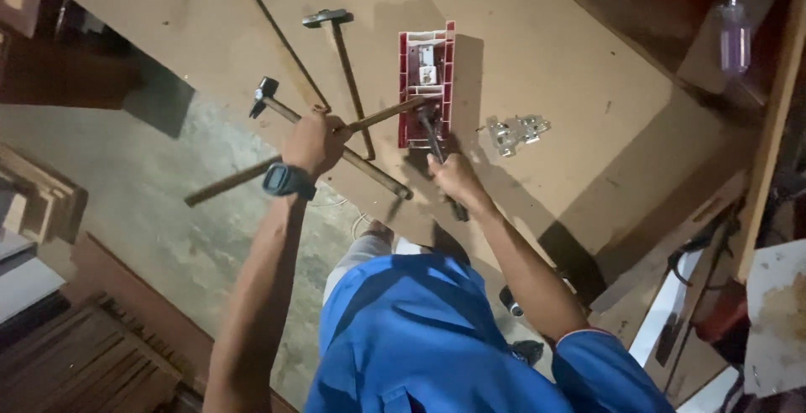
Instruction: The person holds a thin wooden stick against a workbench and repeatedly strikes it with a hammer. They also use pliers to grip and adjust the stick during the process.
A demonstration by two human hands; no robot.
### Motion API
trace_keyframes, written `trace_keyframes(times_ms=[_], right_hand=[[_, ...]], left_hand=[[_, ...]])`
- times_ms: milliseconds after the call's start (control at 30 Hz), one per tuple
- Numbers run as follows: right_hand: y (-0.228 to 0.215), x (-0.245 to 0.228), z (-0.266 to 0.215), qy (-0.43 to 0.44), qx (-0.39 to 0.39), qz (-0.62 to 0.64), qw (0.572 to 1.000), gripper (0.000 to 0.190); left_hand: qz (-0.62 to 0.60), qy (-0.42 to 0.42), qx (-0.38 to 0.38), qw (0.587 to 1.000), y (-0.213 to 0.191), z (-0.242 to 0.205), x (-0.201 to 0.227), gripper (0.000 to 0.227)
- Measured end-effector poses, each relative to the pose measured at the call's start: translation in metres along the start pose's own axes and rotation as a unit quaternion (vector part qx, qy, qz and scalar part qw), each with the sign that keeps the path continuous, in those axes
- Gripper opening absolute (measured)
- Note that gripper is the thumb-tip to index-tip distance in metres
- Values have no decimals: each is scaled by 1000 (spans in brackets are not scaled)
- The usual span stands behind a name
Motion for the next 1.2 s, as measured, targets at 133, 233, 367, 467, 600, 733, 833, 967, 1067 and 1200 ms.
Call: trace_keyframes(times_ms=[133, 233, 367, 467, 600, 733, 833, 967, 1067, 1200], right_hand=[[-4, -134, -97, 171, -112, 490, 848, 32], [7, -91, -80, 167, -112, 566, 800, 17], [19, -55, -61, 101, -204, 628, 744, 24], [20, -72, -66, 121, -179, 683, 698, 28], [52, 12, -10, 82, -197, 557, 803, 48], [58, 18, -3, 58, -166, 533, 828, 61], [57, 29, 10, 45, -113, 493, 862, 52], [50, 15, -13, 67, 0, 483, 873, 35], [54, 73, 43, -10, -97, 536, 839, 67], [62, 26, 16, -86, -203, 592, 775, 88]], left_hand=[[-71, 2, 27, 997, 39, -5, -21, 23], [-84, 24, 41, 995, 57, -14, -25, 24], [-138, 3, 61, 989, 64, -26, -41, 24], [-146, 13, 103, 984, 64, -35, -57, 20], [-157, -1, 111, 981, 65, -29, -73, 19], [-179, -14, 95, 979, 74, -22, -92, 19], [-233, 19, 107, 966, 68, -16, -104, 20], [-272, 41, 123, 954, 60, -24, -125, 19], [-300, 31, 102, 948, 60, -21, -143, 22], [-311, -2, 95, 946, 56, -41, -167, 24]])
Point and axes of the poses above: each hand's wrist, its own z-axis towards the middle knuckle, its own y-axis out of the palm, x = y × z, the point moved 6 cm from there along z, towards the middle knuckle, and after that the axes turned 12 degrees about -y, right-handed, at the moved point
